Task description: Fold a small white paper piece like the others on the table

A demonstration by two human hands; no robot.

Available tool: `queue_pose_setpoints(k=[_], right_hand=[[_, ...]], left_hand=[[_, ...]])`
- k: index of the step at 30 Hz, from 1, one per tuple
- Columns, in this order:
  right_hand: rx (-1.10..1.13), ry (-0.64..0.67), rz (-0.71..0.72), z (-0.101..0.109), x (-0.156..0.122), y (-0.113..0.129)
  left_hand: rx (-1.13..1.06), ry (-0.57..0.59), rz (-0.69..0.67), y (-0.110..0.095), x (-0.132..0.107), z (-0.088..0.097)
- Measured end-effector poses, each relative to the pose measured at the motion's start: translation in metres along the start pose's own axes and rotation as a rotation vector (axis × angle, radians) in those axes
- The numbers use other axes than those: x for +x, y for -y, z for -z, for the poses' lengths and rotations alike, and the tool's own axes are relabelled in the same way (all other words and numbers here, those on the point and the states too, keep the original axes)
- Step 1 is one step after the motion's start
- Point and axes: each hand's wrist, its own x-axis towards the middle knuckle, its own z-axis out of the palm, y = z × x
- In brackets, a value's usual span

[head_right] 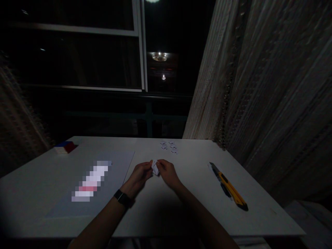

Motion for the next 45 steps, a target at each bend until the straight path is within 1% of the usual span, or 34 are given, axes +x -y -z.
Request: queue_pose_setpoints(k=[10, 16, 21, 24, 30, 33, 35, 39, 41, 45], right_hand=[[0.004, 0.003, 0.014, 0.0, -0.001, 0.002], [-0.007, -0.006, 0.032, 0.0, 0.0, -0.003], [-0.032, -0.01, 0.036, 0.0, 0.0, -0.005], [-0.026, -0.017, 0.023, 0.0, 0.0, -0.006], [-0.078, -0.061, -0.026, 0.001, 0.0, -0.005], [-0.095, -0.063, -0.044, 0.0, 0.0, -0.005], [-0.055, -0.085, -0.054, -0.002, 0.0, -0.005], [0.169, -0.177, -0.085, -0.005, 0.0, -0.008], [0.254, -0.196, -0.09, -0.006, 0.001, -0.01], [0.319, -0.207, -0.091, -0.005, 0.003, -0.011]], left_hand=[[-0.012, -0.004, -0.002, 0.0, -0.001, -0.001], [0.019, 0.011, -0.009, 0.0, -0.001, 0.0], [0.023, -0.008, -0.023, 0.001, 0.002, 0.001], [0.064, -0.004, -0.062, 0.001, 0.0, 0.0], [0.24, -0.035, -0.23, 0.002, -0.002, -0.006], [0.277, -0.06, -0.255, 0.002, -0.001, -0.007], [0.279, -0.076, -0.247, 0.002, -0.001, -0.007], [0.23, -0.074, -0.196, 0.0, -0.003, -0.006], [0.186, -0.068, -0.159, -0.001, -0.005, -0.006], [0.143, -0.07, -0.108, -0.001, -0.007, -0.005]])
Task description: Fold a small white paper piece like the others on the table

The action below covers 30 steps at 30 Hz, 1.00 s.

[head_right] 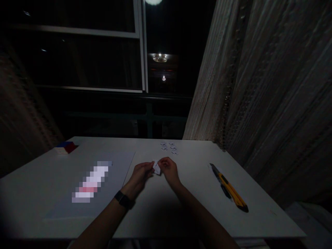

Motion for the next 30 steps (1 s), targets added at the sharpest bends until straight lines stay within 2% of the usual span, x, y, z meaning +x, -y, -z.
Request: queue_pose_setpoints(k=[6, 24, 30], right_hand=[[0.029, -0.01, -0.025, 0.001, 0.0, -0.001], [-0.165, -0.155, 0.033, -0.009, -0.011, -0.004], [-0.078, -0.183, 0.029, -0.012, -0.01, -0.007]], left_hand=[[-0.013, 0.004, 0.007, 0.002, 0.002, 0.002], [-0.023, -0.006, -0.006, 0.001, 0.001, -0.003], [-0.009, 0.017, -0.013, 0.001, 0.0, -0.004]])
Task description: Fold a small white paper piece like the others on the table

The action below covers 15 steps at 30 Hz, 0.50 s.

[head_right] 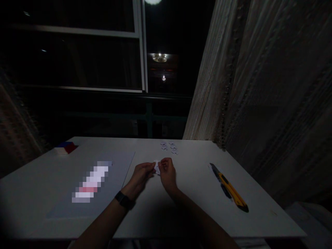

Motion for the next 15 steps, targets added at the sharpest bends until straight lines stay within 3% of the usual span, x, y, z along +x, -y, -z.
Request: queue_pose_setpoints(k=[4, 9, 15], right_hand=[[0.101, 0.016, -0.063, 0.002, 0.0054, -0.0024], [-0.015, 0.045, -0.074, 0.0043, 0.0094, -0.0027], [-0.076, -0.012, -0.041, 0.0045, 0.0075, 0.0007]], left_hand=[[0.055, -0.009, -0.044, 0.0004, 0.0017, -0.0001], [0.231, -0.054, -0.188, 0.0021, 0.0067, 0.0001], [0.363, -0.088, -0.296, 0.0023, 0.0085, 0.0011]])
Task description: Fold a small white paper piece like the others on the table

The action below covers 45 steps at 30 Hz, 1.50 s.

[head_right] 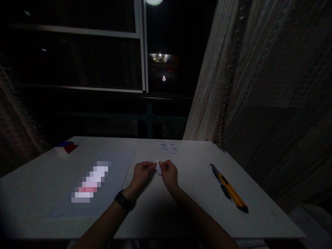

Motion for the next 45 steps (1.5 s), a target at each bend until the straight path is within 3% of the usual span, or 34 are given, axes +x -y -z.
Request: queue_pose_setpoints(k=[4, 9, 16, 23, 27, 36, 45], right_hand=[[0.008, 0.093, -0.004, 0.003, 0.002, 0.0], [-0.036, -0.01, 0.005, 0.001, -0.001, 0.001], [-0.059, -0.004, 0.033, 0.0, -0.005, 0.003], [0.05, 0.176, -0.008, 0.005, 0.005, 0.001], [0.035, 0.161, -0.014, 0.005, 0.004, -0.003], [0.166, 0.136, -0.157, 0.003, -0.001, 0.006], [0.307, 0.229, -0.257, 0.006, 0.002, 0.005]], left_hand=[[0.007, -0.021, -0.01, -0.003, -0.001, 0.001], [0.002, -0.019, -0.03, 0.002, -0.001, 0.0], [0.003, -0.011, 0.019, 0.001, -0.003, 0.005], [-0.105, 0.005, 0.132, -0.006, -0.003, 0.002], [-0.139, 0.031, 0.146, -0.006, -0.004, 0.003], [-0.067, 0.021, 0.084, -0.001, -0.003, 0.007], [-0.087, 0.06, 0.128, 0.002, 0.001, 0.008]])
